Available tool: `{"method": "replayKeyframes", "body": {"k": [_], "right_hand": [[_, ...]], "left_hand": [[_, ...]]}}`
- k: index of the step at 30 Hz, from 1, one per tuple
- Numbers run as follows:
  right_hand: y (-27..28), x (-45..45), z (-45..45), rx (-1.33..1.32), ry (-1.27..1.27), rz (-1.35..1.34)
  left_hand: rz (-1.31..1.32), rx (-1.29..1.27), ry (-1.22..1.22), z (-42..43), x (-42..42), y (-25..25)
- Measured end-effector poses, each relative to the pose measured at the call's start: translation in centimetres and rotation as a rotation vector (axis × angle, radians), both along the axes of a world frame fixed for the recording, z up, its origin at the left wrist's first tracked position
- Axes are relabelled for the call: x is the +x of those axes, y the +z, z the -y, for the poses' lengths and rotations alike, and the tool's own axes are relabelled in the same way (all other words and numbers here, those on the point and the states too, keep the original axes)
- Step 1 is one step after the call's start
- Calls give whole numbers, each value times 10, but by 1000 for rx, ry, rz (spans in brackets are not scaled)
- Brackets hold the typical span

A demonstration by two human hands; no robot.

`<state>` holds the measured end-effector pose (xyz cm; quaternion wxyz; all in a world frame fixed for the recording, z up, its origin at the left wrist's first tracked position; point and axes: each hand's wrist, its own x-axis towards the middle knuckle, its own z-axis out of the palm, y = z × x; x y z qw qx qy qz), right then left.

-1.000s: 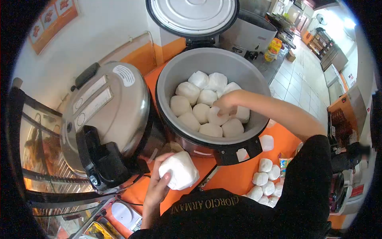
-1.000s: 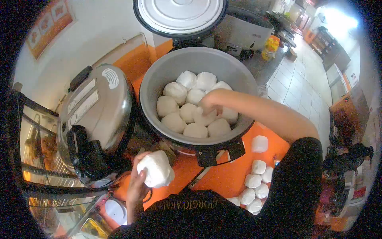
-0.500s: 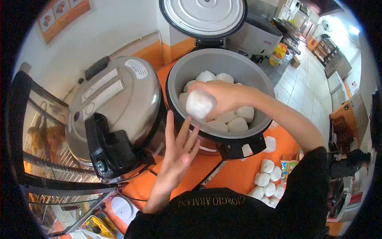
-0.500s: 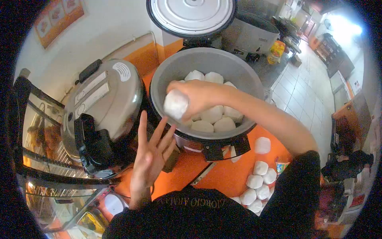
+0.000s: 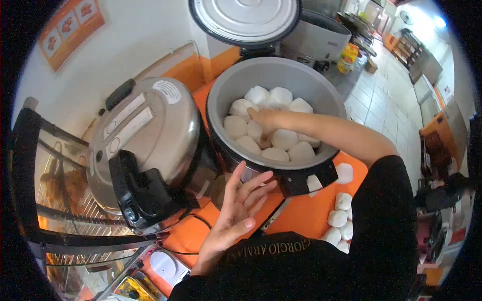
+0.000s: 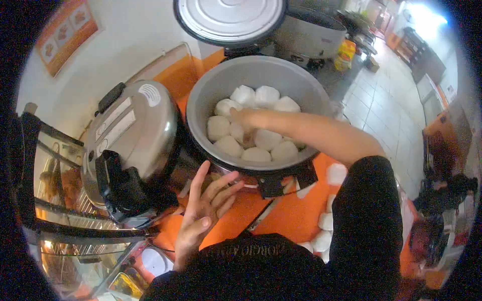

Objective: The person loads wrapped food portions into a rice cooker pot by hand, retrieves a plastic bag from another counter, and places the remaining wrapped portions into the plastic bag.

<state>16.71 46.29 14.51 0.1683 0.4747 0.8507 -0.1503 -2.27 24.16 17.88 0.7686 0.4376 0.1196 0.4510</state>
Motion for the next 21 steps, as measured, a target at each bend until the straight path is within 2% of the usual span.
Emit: {"method": "replayKeyframes", "body": {"k": [2, 3, 4, 6, 7, 9, 10, 11, 12, 13, 14, 15, 16, 17, 19, 20, 21], "right_hand": [[-7, 22, -1, 141, -11, -224], [10, 25, 6, 206, 15, -233], [42, 26, 24, 265, 34, -238], [116, 42, 87, 336, -149, -499], [154, 51, 126, 287, -266, -463], [157, 105, 180, -149, -508, -498], [140, 126, 198, -270, -533, -467], [109, 140, 206, -387, -552, -435], [72, 145, 204, -311, -460, -226], [26, 150, 200, -234, -368, -23], [-26, 159, 202, -143, -479, 78], [-121, 189, 195, 116, -432, -60], [-213, 217, 189, 381, -368, -176], [-210, 214, 191, 385, -368, -173], [-205, 198, 192, 561, -338, -297], [-209, 199, 195, 560, -337, -299], [-218, 204, 200, 481, -471, -317]], "left_hand": [[23, 67, -97, 1, 1, 3], [50, 61, -112, 5, -1, 4], [50, 39, -144, 7, -8, -1], [-17, 153, -319, 8, -23, -17], [-8, 142, -336, 8, -26, -24], [-62, 54, -566, 8, -29, -41], [-56, 47, -571, 9, -24, -54], [-142, -71, -603, 11, -16, -71], [-232, -185, -632, 13, -7, -90], [-233, -185, -636, 16, 4, -118], [-426, -100, -586, 21, 18, -151], [-614, -11, -532, 25, 29, -171], [-613, -9, -536, 28, 36, -177], [-674, 19, -560, 28, 43, -181], [-735, 42, -579, 31, 54, -187], [-674, 34, -579, 31, 60, -189], [-614, 23, -580, 33, 66, -192]]}}
